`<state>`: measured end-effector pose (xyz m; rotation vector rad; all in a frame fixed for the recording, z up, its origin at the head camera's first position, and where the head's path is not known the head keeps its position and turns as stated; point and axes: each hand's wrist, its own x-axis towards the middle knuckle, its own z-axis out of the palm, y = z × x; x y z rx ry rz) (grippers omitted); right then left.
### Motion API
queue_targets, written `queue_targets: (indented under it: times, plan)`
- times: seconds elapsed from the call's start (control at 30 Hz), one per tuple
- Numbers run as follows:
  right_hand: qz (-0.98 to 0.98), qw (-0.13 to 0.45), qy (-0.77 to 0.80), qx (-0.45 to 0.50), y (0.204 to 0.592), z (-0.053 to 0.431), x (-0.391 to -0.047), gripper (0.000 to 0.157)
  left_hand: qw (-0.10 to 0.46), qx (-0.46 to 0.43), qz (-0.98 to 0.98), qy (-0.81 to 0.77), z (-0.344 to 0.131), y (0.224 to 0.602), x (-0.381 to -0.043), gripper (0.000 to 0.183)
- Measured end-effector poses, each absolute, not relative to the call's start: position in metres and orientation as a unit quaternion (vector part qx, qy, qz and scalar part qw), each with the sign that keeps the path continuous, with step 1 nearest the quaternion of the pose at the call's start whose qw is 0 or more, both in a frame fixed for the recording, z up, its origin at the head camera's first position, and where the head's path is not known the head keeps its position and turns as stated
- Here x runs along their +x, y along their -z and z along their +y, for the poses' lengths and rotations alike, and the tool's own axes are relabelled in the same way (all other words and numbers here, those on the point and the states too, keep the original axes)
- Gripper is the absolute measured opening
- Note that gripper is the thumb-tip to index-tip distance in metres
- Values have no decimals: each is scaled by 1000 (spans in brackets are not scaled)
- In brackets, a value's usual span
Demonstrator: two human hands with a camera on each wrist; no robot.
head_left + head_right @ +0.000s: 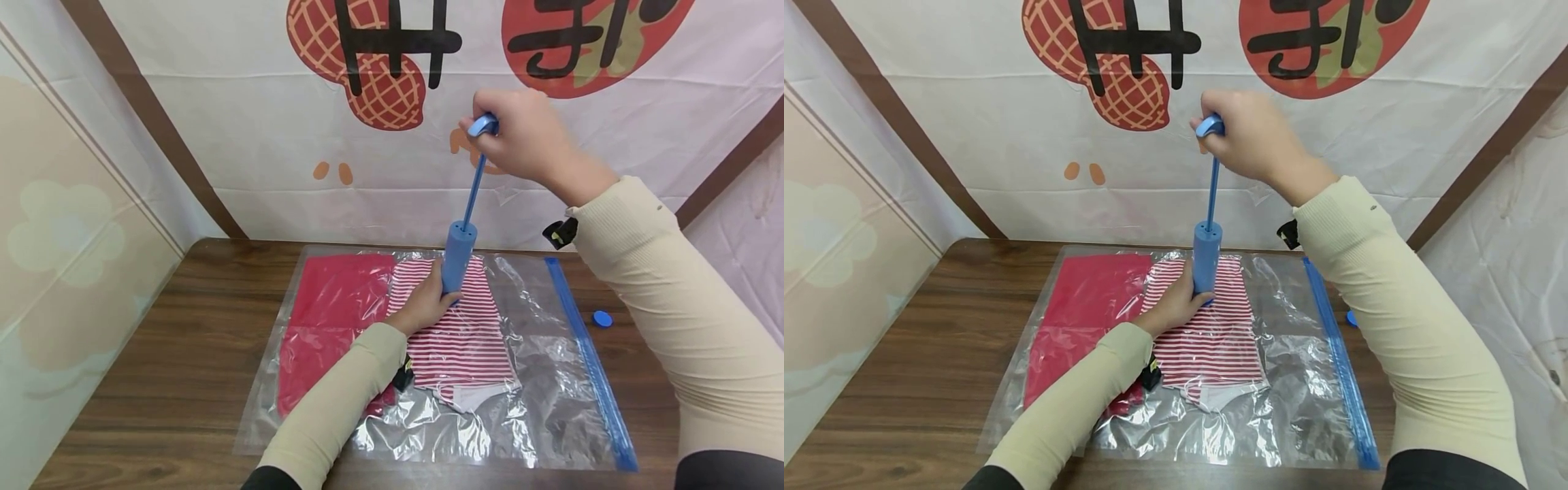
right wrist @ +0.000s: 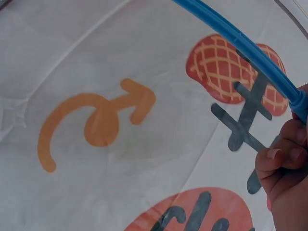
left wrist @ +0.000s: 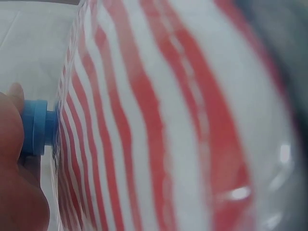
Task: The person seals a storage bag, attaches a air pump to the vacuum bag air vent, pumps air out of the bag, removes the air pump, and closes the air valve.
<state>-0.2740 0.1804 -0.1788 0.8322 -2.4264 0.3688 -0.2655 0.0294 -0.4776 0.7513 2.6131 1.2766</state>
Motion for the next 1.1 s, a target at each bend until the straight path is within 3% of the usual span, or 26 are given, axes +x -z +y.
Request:
queue_targets:
  times: [0.17,0.67,1.1]
  plan:
    - [-892,304,-130,309,169,183,-274,31,73,247,867,-426,30,476,-265,71]
    - [-895,314,-127,289,164,182,-270,30,69,248,866,-428,30,479,-266,70]
    - [-906,267,-123,305,193,177,-273,22,82,233,870,-427,30,478,-265,75]
